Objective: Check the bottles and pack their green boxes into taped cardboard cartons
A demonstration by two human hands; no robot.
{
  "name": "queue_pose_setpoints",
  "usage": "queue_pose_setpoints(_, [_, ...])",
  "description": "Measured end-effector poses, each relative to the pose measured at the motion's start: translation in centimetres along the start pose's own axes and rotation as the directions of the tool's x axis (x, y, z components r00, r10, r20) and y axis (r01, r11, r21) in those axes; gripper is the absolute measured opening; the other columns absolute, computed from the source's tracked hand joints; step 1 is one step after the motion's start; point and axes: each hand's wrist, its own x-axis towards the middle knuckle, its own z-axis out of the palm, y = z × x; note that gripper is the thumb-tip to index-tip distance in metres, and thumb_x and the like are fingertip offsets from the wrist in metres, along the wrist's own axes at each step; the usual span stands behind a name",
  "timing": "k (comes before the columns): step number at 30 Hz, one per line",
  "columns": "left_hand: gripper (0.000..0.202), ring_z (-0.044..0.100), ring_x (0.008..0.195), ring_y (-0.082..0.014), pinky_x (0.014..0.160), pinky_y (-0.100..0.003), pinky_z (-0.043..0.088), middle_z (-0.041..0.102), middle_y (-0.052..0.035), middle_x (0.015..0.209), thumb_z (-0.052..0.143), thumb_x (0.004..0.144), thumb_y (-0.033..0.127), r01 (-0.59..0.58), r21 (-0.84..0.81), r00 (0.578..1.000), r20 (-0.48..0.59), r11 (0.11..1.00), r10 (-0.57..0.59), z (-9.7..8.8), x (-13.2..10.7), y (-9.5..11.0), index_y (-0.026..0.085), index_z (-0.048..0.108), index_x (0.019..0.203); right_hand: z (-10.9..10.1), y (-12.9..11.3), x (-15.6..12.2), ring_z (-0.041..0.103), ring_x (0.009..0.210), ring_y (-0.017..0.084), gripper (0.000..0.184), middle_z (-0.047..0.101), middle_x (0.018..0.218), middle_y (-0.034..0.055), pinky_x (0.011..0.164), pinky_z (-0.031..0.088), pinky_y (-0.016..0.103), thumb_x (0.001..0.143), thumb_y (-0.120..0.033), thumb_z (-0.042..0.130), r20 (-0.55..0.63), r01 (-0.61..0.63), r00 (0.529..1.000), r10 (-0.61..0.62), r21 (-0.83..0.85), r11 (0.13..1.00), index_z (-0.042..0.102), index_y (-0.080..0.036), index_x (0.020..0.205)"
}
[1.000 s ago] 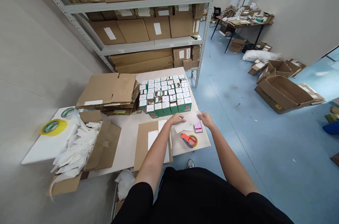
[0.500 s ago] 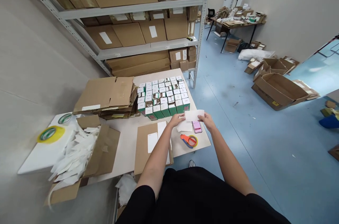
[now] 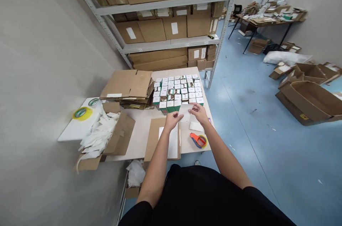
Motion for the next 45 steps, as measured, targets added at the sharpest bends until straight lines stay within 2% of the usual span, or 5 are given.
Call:
queue_pose_setpoints(4, [0.049, 0.073, 0.086, -0.0229, 0.082, -0.036, 0.058, 0.080, -0.0097, 0.094, 0.090, 0.065, 0.054, -0.022, -0.189, 0.970, -0.242, 0.982, -0.025, -1.0, -1.4, -0.7, 0.015, 0.077, 0.092, 2.0, 1.0, -1.1, 0.069, 0.088, 0.019, 0.038, 0.076, 0.099, 0.0056, 0.075, 0.053, 0.031, 0.079, -0.046, 0.075, 0.080, -0.066, 0.994, 0.072, -0.072, 0.995, 0.073, -0.022, 0.108])
queue_pose_setpoints(7, [0.051, 0.075, 0.089, -0.0239, 0.085, -0.037, 0.058, 0.080, -0.0115, 0.099, 0.090, 0.065, 0.053, -0.034, -0.260, 0.950, -0.309, 0.965, -0.050, -1.0, -2.0, -1.0, 0.014, 0.077, 0.094, 2.3, 1.7, -2.3, 0.070, 0.087, 0.020, 0.029, 0.077, 0.095, 0.0051, 0.074, 0.052, 0.031, 0.079, -0.043, 0.073, 0.216, -0.097, 0.969, 0.119, -0.110, 0.989, 0.075, -0.022, 0.099])
queue_pose_setpoints(9, [0.052, 0.075, 0.091, -0.0247, 0.086, -0.038, 0.059, 0.081, -0.0121, 0.100, 0.091, 0.065, 0.053, -0.036, -0.284, 0.942, -0.329, 0.958, -0.062, -0.9, -2.1, -1.0, 0.014, 0.076, 0.096, 2.2, 1.9, -2.9, 0.070, 0.085, 0.020, 0.024, 0.078, 0.093, 0.0054, 0.075, 0.052, 0.031, 0.078, -0.041, 0.074, 0.230, -0.108, 0.965, 0.129, -0.099, 0.989, 0.075, -0.022, 0.093])
queue_pose_setpoints(28, [0.052, 0.076, 0.090, -0.0242, 0.087, -0.038, 0.060, 0.081, -0.0115, 0.098, 0.091, 0.066, 0.052, -0.014, -0.302, 0.946, -0.312, 0.953, -0.085, 0.1, -1.5, -1.1, 0.013, 0.076, 0.098, 1.4, 2.4, -2.6, 0.070, 0.082, 0.022, 0.025, 0.076, 0.083, 0.0060, 0.070, 0.051, 0.031, 0.080, -0.046, 0.074, 0.178, -0.094, 0.978, 0.106, -0.073, 0.993, 0.074, -0.021, 0.087])
queue_pose_setpoints(45, [0.053, 0.075, 0.087, -0.0220, 0.084, -0.034, 0.058, 0.081, -0.0107, 0.097, 0.094, 0.063, 0.047, -0.046, -0.346, 0.931, -0.354, 0.937, -0.085, 0.6, -2.1, -0.6, 0.012, 0.077, 0.099, 1.4, 0.8, -3.4, 0.071, 0.081, 0.020, 0.020, 0.076, 0.084, 0.0031, 0.074, 0.050, 0.032, 0.076, -0.041, 0.077, 0.160, -0.104, 0.981, 0.109, -0.035, 0.994, 0.072, -0.023, 0.082])
